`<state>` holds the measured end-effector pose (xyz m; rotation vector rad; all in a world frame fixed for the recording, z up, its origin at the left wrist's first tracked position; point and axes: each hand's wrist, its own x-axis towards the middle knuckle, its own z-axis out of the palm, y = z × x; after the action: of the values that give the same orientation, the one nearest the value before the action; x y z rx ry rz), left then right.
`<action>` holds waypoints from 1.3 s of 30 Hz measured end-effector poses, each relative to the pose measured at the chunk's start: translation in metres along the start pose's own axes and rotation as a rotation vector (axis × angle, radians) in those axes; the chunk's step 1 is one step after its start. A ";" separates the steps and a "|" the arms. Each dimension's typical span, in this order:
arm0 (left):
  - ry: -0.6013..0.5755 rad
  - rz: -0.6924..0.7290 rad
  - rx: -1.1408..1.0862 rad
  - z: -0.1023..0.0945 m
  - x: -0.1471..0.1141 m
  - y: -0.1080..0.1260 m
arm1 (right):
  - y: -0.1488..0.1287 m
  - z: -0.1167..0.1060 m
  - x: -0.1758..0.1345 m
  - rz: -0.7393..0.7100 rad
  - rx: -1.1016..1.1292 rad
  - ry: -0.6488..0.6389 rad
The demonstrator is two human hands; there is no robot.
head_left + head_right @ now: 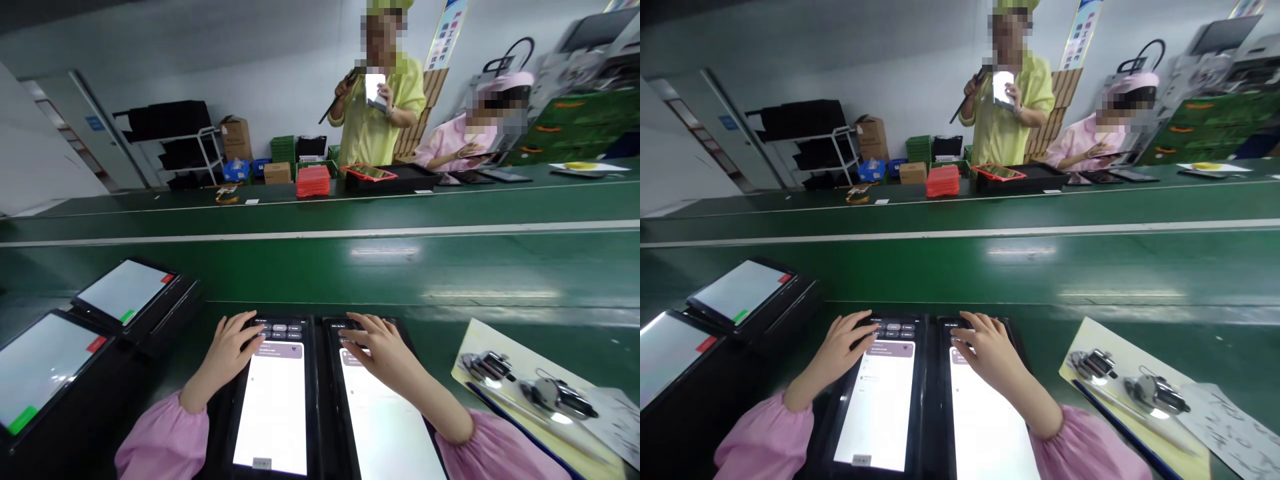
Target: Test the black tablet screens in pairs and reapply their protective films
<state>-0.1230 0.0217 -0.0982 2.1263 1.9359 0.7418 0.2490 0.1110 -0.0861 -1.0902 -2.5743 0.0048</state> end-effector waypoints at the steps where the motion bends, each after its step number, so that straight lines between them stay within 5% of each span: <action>1: 0.005 0.007 0.003 0.002 0.000 -0.001 | 0.000 0.001 0.000 0.002 0.001 -0.003; 16: 0.075 0.047 -0.063 0.008 -0.002 -0.004 | -0.002 0.012 0.000 0.033 0.060 0.050; 23: 0.162 -0.095 -0.276 0.011 0.002 -0.002 | 0.052 0.009 -0.009 0.289 0.128 0.162; 31: 0.179 -0.302 -0.609 0.024 0.049 -0.007 | 0.081 0.013 -0.016 0.426 0.492 0.221; 39: 0.133 -0.390 -0.753 0.024 0.021 -0.014 | 0.070 0.030 -0.056 0.699 1.015 0.370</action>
<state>-0.1240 0.0487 -0.1202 1.2440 1.6632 1.2810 0.3243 0.1250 -0.1414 -1.2759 -1.3933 1.0279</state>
